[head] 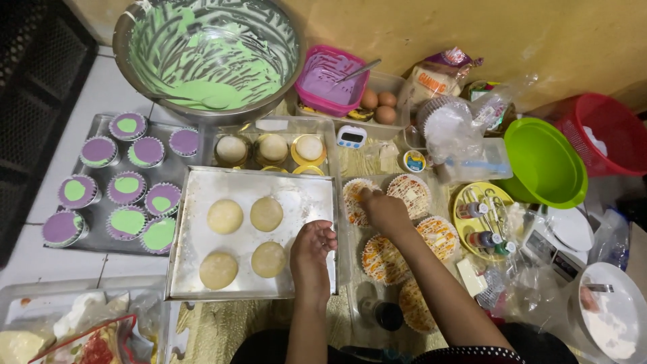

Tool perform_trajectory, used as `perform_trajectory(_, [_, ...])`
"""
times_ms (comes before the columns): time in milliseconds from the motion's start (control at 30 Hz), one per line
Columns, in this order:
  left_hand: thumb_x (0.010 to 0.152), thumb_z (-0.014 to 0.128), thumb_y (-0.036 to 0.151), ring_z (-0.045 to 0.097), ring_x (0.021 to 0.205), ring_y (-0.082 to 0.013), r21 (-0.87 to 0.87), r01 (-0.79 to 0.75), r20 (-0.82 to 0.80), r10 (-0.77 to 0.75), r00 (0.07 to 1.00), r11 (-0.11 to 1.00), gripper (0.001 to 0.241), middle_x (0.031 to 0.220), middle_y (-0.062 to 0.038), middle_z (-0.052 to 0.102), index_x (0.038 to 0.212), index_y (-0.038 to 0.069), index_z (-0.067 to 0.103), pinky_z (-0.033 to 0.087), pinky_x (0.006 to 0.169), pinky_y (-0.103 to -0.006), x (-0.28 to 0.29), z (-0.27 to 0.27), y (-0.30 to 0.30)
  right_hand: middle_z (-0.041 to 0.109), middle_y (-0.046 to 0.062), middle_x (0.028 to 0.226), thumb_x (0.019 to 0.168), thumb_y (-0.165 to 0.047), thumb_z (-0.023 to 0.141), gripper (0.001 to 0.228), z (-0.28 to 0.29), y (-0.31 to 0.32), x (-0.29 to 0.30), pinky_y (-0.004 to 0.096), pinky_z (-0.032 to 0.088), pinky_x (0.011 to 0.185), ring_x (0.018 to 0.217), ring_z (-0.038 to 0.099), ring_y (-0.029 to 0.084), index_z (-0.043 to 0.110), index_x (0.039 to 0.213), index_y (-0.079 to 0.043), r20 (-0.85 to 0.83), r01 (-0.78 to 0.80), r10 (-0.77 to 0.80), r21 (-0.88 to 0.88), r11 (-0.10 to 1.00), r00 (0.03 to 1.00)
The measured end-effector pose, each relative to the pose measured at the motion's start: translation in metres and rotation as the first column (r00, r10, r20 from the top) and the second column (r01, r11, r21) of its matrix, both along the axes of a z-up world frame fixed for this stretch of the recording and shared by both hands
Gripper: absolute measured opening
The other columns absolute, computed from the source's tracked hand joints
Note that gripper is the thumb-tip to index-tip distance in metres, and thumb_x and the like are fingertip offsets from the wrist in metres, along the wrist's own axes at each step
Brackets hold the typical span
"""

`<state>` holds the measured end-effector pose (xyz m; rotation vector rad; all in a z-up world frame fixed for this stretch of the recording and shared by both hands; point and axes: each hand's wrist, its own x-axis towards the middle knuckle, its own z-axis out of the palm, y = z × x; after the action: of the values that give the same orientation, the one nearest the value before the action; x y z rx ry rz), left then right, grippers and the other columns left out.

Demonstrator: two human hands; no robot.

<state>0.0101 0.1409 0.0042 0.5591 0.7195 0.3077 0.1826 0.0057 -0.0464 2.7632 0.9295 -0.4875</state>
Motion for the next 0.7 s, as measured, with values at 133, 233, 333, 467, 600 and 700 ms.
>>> perform_trajectory(133, [0.097,0.053,0.028,0.059,0.073,-0.0215,0.004,-0.003,-0.006,0.003,1.0,1.0,0.034,0.082,-0.013,0.067,0.098,-0.002,0.071,0.047,0.072,-0.0343,0.001,0.005,0.001,0.07,0.012,0.092,0.103,-0.019,0.055,0.023,-0.003,0.008,-0.002,0.041,0.053,0.048,0.069,0.069,0.03,0.051,0.122,-0.006,-0.073,0.026,-0.025,0.004,1.0,0.997])
perform_trajectory(233, [0.097,0.053,0.027,0.06,0.074,-0.0216,0.007,0.009,-0.024,-0.009,1.0,1.0,0.034,0.082,-0.013,0.068,0.1,-0.002,0.071,0.048,0.073,-0.0345,0.001,0.004,0.001,0.071,0.016,0.099,0.104,-0.025,0.052,0.025,-0.007,0.013,-0.001,0.047,0.054,0.054,0.075,0.072,0.035,0.05,0.119,-0.006,-0.105,0.067,-0.065,0.015,0.998,0.992])
perform_trajectory(333, [0.096,0.054,0.029,0.06,0.074,-0.0214,0.011,0.01,-0.014,-0.01,1.0,1.0,0.034,0.082,-0.012,0.067,0.099,-0.001,0.071,0.047,0.073,-0.0349,0.001,0.001,0.001,0.071,0.017,0.101,0.101,-0.018,0.058,0.035,-0.01,0.012,0.003,0.043,0.054,0.05,0.073,0.072,0.034,0.044,0.13,-0.004,-0.097,0.071,-0.075,-0.042,0.997,0.992])
perform_trajectory(467, [0.096,0.056,0.028,0.06,0.074,-0.0206,0.01,0.003,0.006,-0.003,1.0,1.0,0.033,0.082,-0.011,0.068,0.098,0.0,0.072,0.047,0.073,-0.0341,0.001,-0.004,0.0,0.07,0.011,0.088,0.103,-0.021,0.053,0.025,0.009,0.015,0.007,0.041,0.052,0.051,0.07,0.069,0.03,0.048,0.123,-0.007,-0.094,0.126,-0.13,-0.053,0.991,0.987])
perform_trajectory(600, [0.096,0.055,0.029,0.06,0.073,-0.0208,0.015,0.002,0.015,-0.002,1.0,1.0,0.035,0.082,-0.012,0.068,0.098,-0.001,0.072,0.048,0.073,-0.0339,0.001,-0.001,0.001,0.067,0.007,0.073,0.102,-0.01,0.045,0.021,-0.011,-0.009,0.03,0.036,0.044,0.041,0.055,0.061,0.024,0.051,0.119,-0.002,-0.007,0.171,-0.171,0.017,0.985,0.985])
perform_trajectory(700, [0.097,0.054,0.027,0.06,0.072,-0.0204,0.021,0.013,-0.011,-0.013,1.0,1.0,0.032,0.082,-0.012,0.068,0.098,0.0,0.072,0.048,0.072,-0.0335,0.002,-0.001,0.001,0.072,0.015,0.091,0.102,-0.013,0.044,0.03,0.007,-0.009,0.034,0.045,0.051,0.054,0.074,0.069,0.033,0.046,0.13,-0.002,-0.089,0.303,-0.301,0.01,0.953,0.949])
